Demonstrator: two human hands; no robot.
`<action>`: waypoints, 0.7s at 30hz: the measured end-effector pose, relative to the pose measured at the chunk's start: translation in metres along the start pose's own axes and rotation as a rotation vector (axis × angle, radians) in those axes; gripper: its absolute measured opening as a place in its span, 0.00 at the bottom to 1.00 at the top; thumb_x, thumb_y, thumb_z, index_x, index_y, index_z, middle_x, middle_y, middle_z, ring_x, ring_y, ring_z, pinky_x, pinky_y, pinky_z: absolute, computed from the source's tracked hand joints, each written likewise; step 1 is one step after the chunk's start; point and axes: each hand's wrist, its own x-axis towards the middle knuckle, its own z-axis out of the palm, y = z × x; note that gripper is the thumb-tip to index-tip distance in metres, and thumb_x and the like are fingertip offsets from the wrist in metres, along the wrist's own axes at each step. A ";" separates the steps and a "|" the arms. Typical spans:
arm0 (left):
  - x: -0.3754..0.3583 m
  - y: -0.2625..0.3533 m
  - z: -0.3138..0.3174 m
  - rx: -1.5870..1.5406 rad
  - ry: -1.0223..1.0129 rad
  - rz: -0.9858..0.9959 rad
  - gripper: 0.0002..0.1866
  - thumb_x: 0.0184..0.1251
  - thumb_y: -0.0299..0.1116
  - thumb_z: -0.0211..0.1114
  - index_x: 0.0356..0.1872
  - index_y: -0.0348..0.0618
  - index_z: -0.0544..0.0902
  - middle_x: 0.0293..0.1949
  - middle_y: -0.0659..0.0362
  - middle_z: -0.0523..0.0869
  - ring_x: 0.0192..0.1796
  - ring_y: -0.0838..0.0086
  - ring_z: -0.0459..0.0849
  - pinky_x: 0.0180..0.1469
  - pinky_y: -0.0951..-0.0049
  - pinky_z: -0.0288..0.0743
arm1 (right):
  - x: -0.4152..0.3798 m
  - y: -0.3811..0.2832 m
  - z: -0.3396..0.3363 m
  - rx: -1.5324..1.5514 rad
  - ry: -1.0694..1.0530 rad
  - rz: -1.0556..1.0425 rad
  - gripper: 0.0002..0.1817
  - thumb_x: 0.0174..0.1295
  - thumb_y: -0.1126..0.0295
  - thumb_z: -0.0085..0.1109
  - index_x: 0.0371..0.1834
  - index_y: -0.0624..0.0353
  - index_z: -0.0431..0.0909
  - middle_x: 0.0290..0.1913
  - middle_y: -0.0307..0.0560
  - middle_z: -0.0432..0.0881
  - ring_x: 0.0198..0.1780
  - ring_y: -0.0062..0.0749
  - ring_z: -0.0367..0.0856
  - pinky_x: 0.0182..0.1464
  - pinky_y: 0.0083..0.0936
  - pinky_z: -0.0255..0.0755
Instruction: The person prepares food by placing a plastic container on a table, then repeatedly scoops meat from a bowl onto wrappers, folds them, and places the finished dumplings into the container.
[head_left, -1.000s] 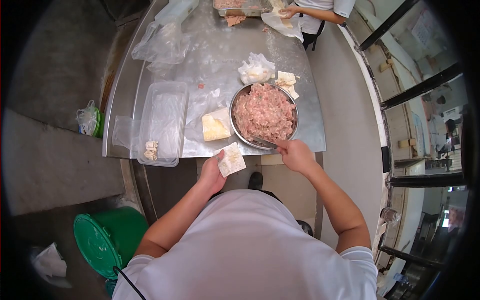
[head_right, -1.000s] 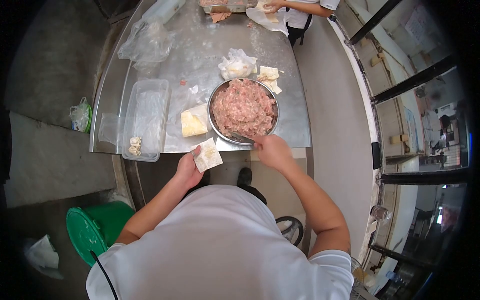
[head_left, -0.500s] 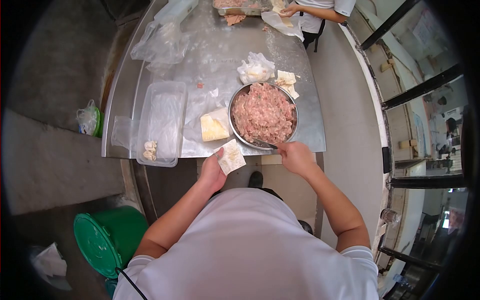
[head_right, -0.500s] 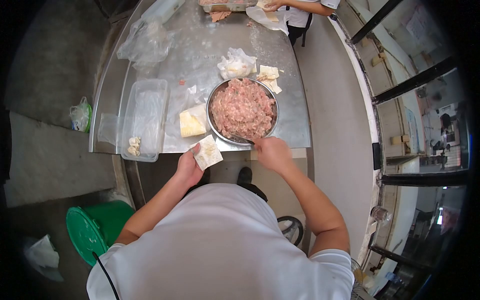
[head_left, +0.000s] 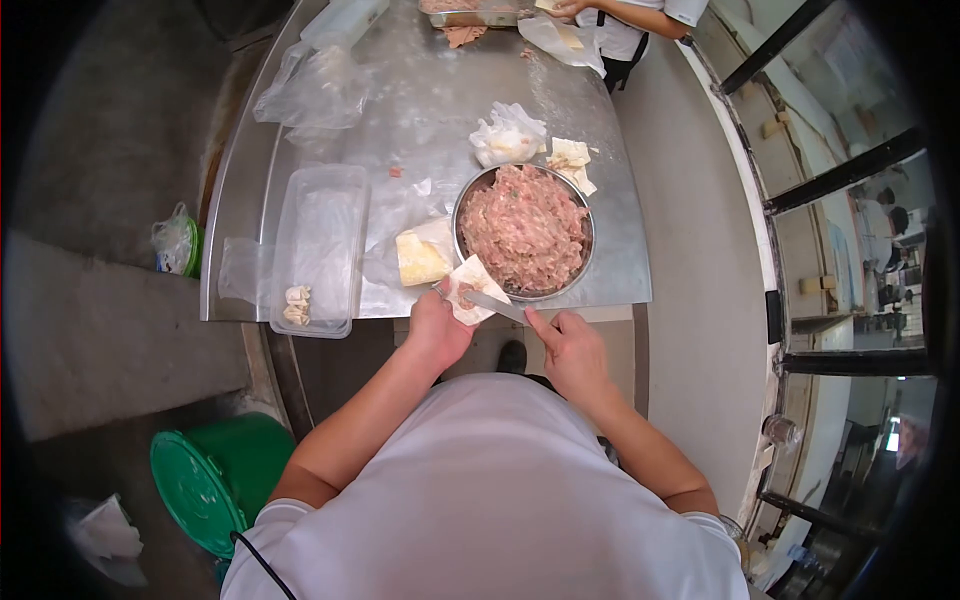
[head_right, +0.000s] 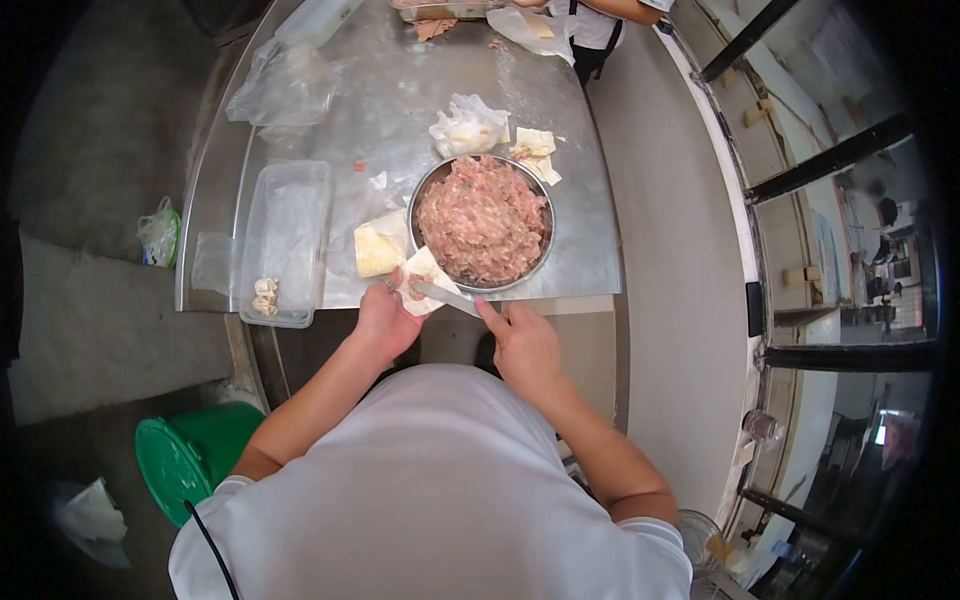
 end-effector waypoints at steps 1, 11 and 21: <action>-0.001 0.002 -0.001 -0.003 0.014 0.028 0.25 0.89 0.38 0.33 0.76 0.35 0.62 0.72 0.46 0.74 0.74 0.55 0.75 0.77 0.50 0.68 | -0.003 0.001 -0.001 -0.018 0.011 0.010 0.27 0.59 0.80 0.63 0.62 0.43 0.87 0.31 0.45 0.76 0.35 0.41 0.80 0.37 0.40 0.75; -0.013 0.018 -0.006 0.115 0.117 0.071 0.25 0.89 0.39 0.36 0.75 0.34 0.65 0.69 0.47 0.77 0.70 0.56 0.79 0.74 0.53 0.71 | 0.043 0.008 -0.021 -0.202 -0.099 0.113 0.26 0.60 0.77 0.60 0.63 0.45 0.84 0.37 0.46 0.83 0.38 0.45 0.86 0.39 0.42 0.80; -0.015 0.006 -0.026 0.087 0.094 0.002 0.28 0.89 0.42 0.32 0.75 0.31 0.63 0.65 0.42 0.79 0.67 0.50 0.80 0.74 0.51 0.72 | 0.048 0.029 -0.007 0.067 -0.231 0.174 0.16 0.63 0.72 0.59 0.53 0.48 0.86 0.43 0.51 0.89 0.43 0.53 0.88 0.44 0.46 0.82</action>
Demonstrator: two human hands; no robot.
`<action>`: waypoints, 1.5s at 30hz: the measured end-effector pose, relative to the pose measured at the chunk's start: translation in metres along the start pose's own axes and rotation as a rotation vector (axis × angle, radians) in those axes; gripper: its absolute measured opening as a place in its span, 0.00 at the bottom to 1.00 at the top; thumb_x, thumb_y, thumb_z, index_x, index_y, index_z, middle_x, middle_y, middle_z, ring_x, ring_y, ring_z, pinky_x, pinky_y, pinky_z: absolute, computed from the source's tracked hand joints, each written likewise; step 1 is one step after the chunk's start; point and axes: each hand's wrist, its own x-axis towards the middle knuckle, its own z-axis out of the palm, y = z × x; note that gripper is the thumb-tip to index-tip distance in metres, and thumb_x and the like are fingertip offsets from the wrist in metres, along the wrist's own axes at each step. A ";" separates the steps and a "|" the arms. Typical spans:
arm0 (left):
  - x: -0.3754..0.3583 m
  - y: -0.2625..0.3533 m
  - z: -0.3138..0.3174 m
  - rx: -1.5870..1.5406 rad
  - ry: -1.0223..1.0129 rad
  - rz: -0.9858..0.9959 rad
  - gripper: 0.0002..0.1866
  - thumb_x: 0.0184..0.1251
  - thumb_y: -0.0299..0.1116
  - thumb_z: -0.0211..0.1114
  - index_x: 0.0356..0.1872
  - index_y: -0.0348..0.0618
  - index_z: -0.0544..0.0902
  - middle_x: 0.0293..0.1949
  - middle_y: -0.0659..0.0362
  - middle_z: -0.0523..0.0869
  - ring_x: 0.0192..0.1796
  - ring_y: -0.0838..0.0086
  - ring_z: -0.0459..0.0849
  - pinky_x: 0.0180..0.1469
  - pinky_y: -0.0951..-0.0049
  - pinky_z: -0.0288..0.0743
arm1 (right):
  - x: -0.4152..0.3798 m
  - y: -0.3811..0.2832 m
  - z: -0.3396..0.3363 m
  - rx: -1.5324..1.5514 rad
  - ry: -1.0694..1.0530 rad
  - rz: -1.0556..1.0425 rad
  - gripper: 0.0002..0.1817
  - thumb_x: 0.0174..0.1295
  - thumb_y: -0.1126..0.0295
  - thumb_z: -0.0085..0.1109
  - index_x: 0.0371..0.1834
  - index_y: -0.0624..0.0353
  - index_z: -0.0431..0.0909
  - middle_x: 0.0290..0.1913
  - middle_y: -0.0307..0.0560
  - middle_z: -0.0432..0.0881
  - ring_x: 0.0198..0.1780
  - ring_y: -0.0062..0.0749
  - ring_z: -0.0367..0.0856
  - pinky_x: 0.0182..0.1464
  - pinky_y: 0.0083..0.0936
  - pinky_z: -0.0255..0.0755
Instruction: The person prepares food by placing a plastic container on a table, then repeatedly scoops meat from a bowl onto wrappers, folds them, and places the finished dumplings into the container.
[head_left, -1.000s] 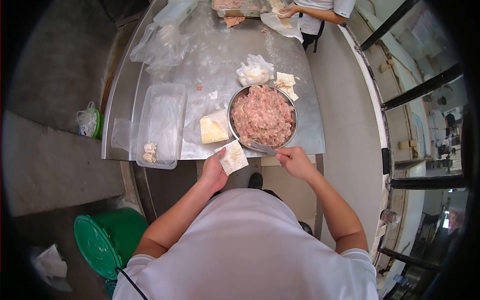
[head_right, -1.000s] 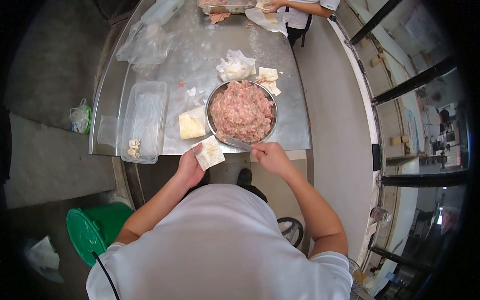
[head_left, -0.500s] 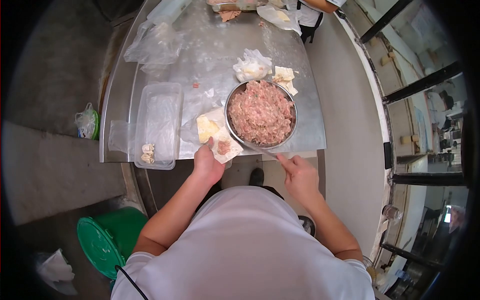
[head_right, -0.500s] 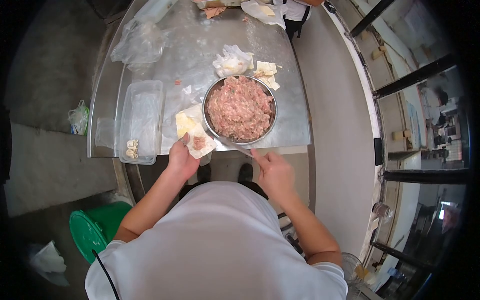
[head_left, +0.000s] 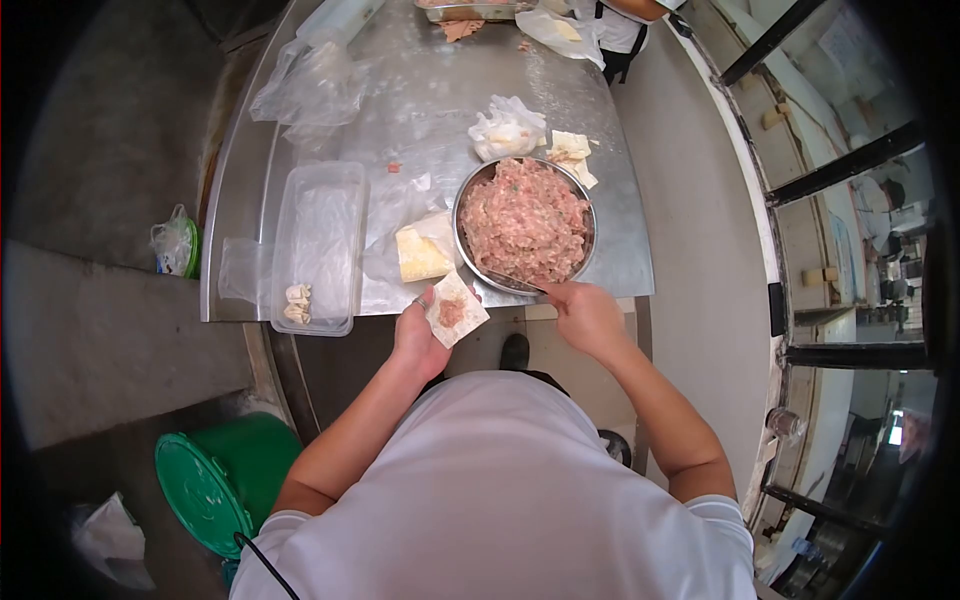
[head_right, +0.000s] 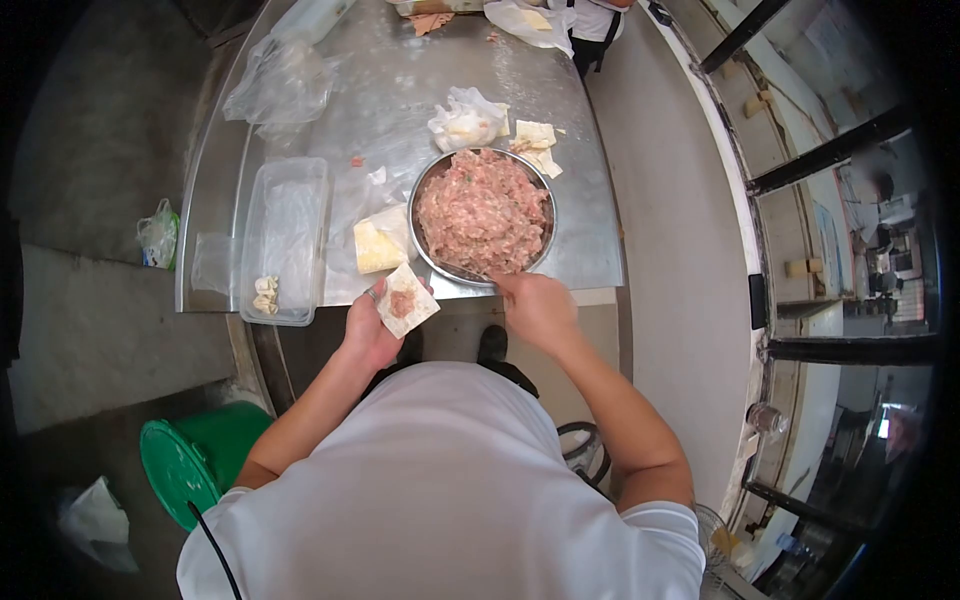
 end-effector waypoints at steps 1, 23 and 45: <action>0.000 -0.001 -0.001 0.008 -0.005 0.001 0.28 0.89 0.42 0.32 0.75 0.30 0.64 0.65 0.42 0.80 0.67 0.50 0.80 0.74 0.51 0.72 | -0.001 0.001 -0.003 0.042 -0.003 0.039 0.15 0.64 0.72 0.58 0.52 0.48 0.87 0.44 0.50 0.89 0.43 0.53 0.88 0.45 0.47 0.81; 0.015 -0.014 0.007 -0.048 -0.099 -0.045 0.26 0.89 0.38 0.30 0.72 0.30 0.64 0.65 0.44 0.79 0.66 0.53 0.81 0.72 0.49 0.73 | -0.050 -0.019 0.019 0.071 0.099 -0.114 0.27 0.59 0.79 0.62 0.62 0.44 0.87 0.34 0.49 0.80 0.36 0.47 0.82 0.39 0.44 0.76; -0.009 0.024 0.029 -0.081 -0.099 0.009 0.27 0.89 0.49 0.41 0.70 0.36 0.68 0.58 0.48 0.81 0.64 0.56 0.79 0.73 0.52 0.70 | -0.045 -0.054 0.015 -0.128 0.244 -0.236 0.30 0.56 0.79 0.62 0.63 0.41 0.87 0.33 0.44 0.76 0.36 0.42 0.79 0.37 0.39 0.75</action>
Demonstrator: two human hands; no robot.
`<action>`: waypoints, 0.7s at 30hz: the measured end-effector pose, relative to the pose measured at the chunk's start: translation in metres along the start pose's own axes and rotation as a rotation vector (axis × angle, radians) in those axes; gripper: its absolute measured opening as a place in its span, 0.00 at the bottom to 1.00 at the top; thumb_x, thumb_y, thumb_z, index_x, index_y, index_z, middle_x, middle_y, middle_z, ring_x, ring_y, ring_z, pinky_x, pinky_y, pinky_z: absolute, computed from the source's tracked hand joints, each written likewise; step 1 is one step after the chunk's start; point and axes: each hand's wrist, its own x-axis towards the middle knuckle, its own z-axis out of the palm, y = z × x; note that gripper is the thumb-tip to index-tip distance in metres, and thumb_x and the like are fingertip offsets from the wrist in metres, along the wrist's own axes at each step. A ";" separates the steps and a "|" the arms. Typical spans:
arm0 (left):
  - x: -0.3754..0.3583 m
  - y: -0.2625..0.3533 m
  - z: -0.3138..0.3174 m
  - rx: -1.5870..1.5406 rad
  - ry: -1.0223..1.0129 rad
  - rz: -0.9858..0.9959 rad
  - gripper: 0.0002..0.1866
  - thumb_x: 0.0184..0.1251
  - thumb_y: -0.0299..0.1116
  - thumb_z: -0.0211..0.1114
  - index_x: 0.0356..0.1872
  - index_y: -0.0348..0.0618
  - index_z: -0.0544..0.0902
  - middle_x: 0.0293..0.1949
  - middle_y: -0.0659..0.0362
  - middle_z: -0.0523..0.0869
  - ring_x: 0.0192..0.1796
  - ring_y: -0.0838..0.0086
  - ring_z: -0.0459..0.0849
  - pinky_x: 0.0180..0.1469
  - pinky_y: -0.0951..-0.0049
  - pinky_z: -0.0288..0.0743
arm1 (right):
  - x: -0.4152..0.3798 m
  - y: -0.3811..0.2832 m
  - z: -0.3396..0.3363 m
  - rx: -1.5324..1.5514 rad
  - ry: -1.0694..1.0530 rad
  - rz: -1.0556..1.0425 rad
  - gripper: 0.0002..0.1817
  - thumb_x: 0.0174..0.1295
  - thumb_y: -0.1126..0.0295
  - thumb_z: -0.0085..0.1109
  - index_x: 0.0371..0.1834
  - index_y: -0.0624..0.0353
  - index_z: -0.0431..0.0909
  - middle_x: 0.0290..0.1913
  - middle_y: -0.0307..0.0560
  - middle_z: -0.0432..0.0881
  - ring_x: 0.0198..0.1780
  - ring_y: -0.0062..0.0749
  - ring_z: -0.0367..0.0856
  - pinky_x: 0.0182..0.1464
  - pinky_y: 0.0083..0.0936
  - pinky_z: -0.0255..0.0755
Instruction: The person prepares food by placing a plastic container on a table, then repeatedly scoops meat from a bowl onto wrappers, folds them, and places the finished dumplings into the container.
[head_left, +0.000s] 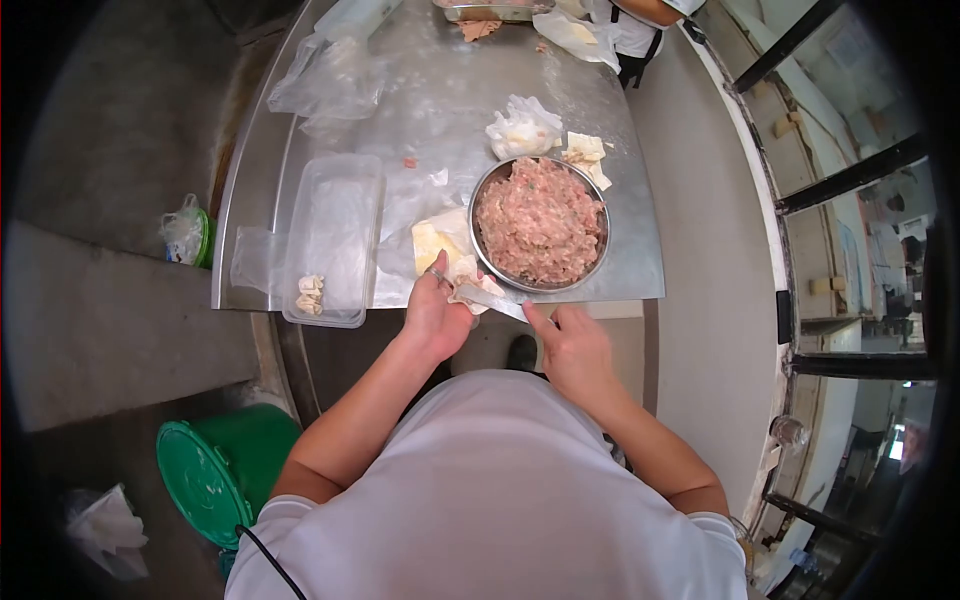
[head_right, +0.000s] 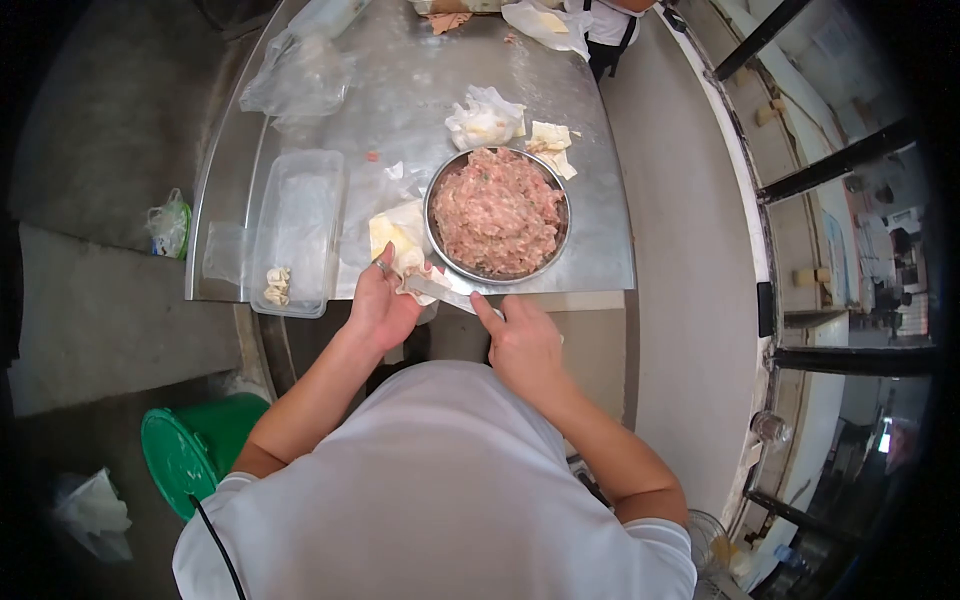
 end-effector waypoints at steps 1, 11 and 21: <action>-0.004 0.004 0.005 0.010 -0.046 0.024 0.27 0.88 0.48 0.42 0.69 0.35 0.69 0.60 0.47 0.80 0.66 0.55 0.79 0.74 0.52 0.69 | 0.001 -0.001 0.001 0.055 -0.023 0.050 0.28 0.59 0.78 0.62 0.63 0.41 0.87 0.33 0.44 0.76 0.36 0.42 0.79 0.38 0.39 0.75; -0.024 0.066 -0.035 1.063 -0.177 0.075 0.16 0.68 0.31 0.70 0.53 0.33 0.82 0.44 0.53 0.90 0.43 0.64 0.90 0.50 0.65 0.85 | 0.026 -0.024 -0.008 0.521 -0.188 0.231 0.21 0.70 0.72 0.61 0.64 0.41 0.86 0.34 0.47 0.78 0.38 0.44 0.82 0.41 0.40 0.75; -0.052 0.080 -0.037 1.608 -0.214 0.521 0.16 0.58 0.32 0.84 0.36 0.38 0.83 0.30 0.66 0.86 0.34 0.82 0.80 0.39 0.73 0.78 | 0.065 -0.035 -0.048 0.178 -0.276 -0.168 0.24 0.58 0.79 0.62 0.58 0.45 0.89 0.34 0.45 0.81 0.38 0.46 0.83 0.38 0.43 0.76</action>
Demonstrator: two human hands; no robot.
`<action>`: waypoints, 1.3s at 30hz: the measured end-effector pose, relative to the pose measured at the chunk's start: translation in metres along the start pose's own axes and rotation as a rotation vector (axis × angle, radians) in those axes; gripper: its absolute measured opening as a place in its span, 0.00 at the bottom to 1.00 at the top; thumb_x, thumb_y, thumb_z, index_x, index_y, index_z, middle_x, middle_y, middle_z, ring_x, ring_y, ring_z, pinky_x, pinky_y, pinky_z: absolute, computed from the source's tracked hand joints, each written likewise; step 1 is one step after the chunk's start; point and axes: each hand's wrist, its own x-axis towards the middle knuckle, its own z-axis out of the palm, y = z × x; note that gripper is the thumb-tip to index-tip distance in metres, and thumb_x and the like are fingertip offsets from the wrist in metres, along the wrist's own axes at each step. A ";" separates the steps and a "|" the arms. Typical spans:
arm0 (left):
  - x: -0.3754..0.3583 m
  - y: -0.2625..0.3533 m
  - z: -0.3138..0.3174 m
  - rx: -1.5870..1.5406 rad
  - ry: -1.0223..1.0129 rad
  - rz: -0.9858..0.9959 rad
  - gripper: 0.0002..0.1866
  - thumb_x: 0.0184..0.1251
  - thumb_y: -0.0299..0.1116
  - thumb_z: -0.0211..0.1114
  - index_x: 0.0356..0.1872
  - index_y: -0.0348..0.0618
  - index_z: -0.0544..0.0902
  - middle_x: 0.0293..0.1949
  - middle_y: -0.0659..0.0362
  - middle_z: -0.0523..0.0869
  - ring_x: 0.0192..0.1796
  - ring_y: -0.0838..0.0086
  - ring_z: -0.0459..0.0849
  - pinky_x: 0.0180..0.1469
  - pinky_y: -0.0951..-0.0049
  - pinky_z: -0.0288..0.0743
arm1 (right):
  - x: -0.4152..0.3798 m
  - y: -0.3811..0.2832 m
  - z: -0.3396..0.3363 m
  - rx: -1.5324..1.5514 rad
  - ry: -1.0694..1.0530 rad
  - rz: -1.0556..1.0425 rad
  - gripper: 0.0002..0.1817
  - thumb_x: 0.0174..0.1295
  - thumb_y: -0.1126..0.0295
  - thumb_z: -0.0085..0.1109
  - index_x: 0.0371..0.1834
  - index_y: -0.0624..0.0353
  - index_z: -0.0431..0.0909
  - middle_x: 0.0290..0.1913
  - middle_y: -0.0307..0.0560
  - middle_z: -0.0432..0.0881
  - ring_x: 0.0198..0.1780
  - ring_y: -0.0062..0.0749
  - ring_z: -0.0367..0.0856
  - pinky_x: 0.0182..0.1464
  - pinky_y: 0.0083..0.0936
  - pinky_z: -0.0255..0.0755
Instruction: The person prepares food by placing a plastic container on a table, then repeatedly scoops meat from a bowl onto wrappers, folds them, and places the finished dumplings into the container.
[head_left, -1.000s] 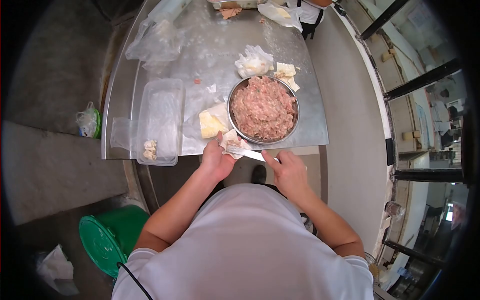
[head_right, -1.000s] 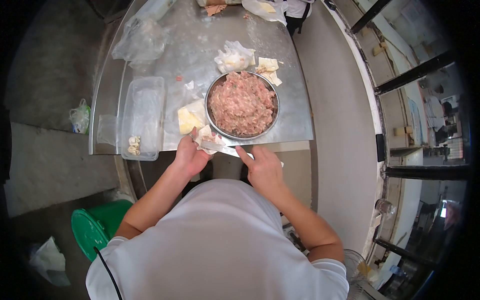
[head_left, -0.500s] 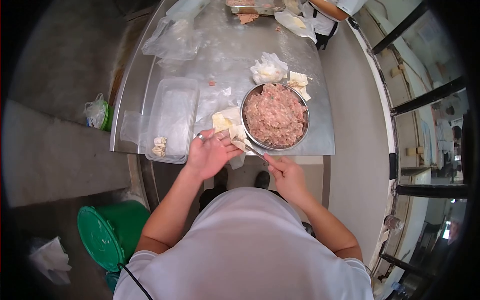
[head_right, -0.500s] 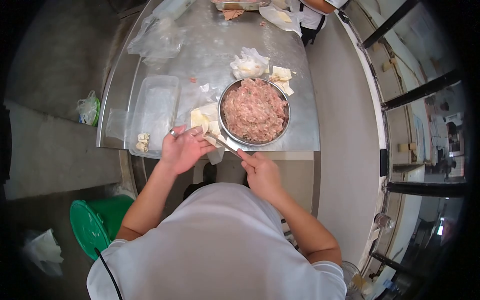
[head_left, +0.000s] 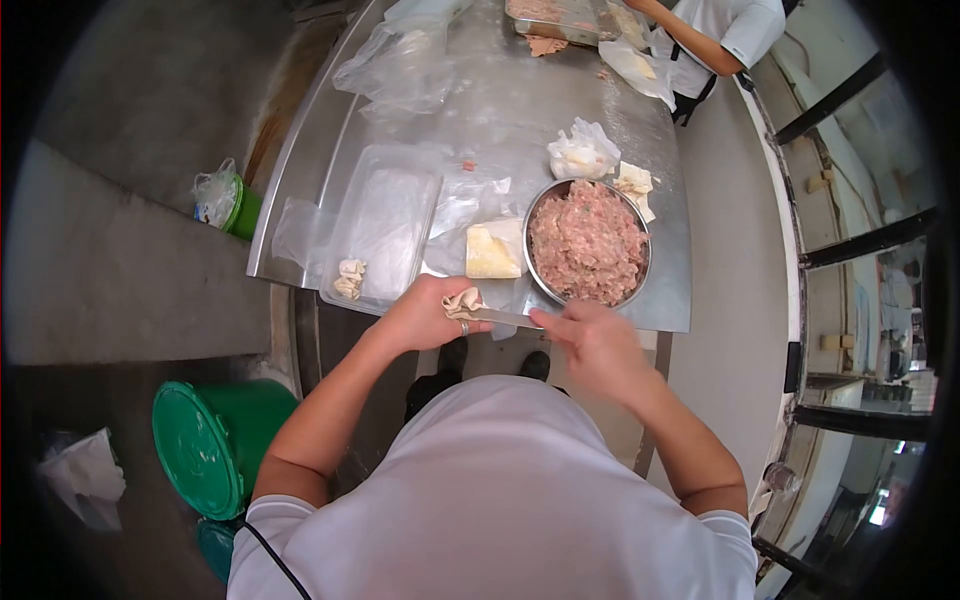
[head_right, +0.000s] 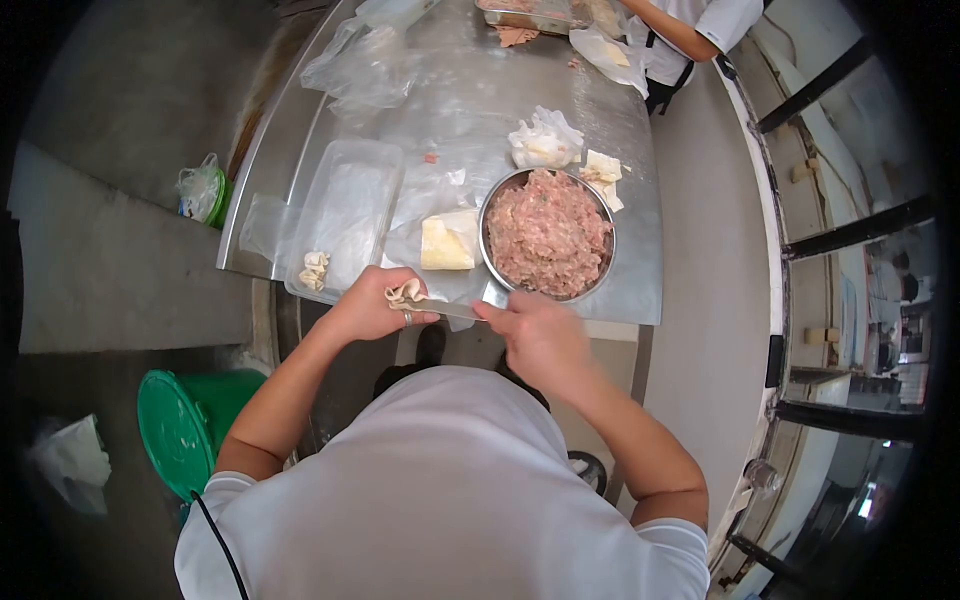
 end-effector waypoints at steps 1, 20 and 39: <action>-0.002 0.000 0.000 0.019 0.000 0.018 0.16 0.59 0.33 0.84 0.35 0.38 0.82 0.29 0.65 0.86 0.33 0.83 0.79 0.39 0.73 0.78 | -0.001 0.001 -0.011 0.023 -0.001 0.030 0.24 0.58 0.79 0.62 0.57 0.46 0.90 0.33 0.45 0.81 0.37 0.47 0.83 0.38 0.43 0.76; -0.049 -0.019 -0.017 -0.292 0.117 -0.176 0.20 0.53 0.39 0.88 0.31 0.38 0.85 0.27 0.67 0.84 0.33 0.85 0.75 0.36 0.75 0.74 | 0.087 -0.057 0.096 0.886 -0.137 0.394 0.08 0.66 0.72 0.70 0.40 0.68 0.89 0.32 0.41 0.89 0.34 0.16 0.81 0.38 0.21 0.75; 0.006 -0.098 -0.160 0.203 0.442 -0.316 0.26 0.67 0.51 0.77 0.27 0.34 0.84 0.24 0.51 0.87 0.27 0.60 0.83 0.36 0.59 0.77 | 0.147 -0.074 0.216 0.827 0.165 0.560 0.16 0.65 0.63 0.74 0.33 0.66 0.84 0.27 0.38 0.83 0.28 0.18 0.73 0.32 0.25 0.68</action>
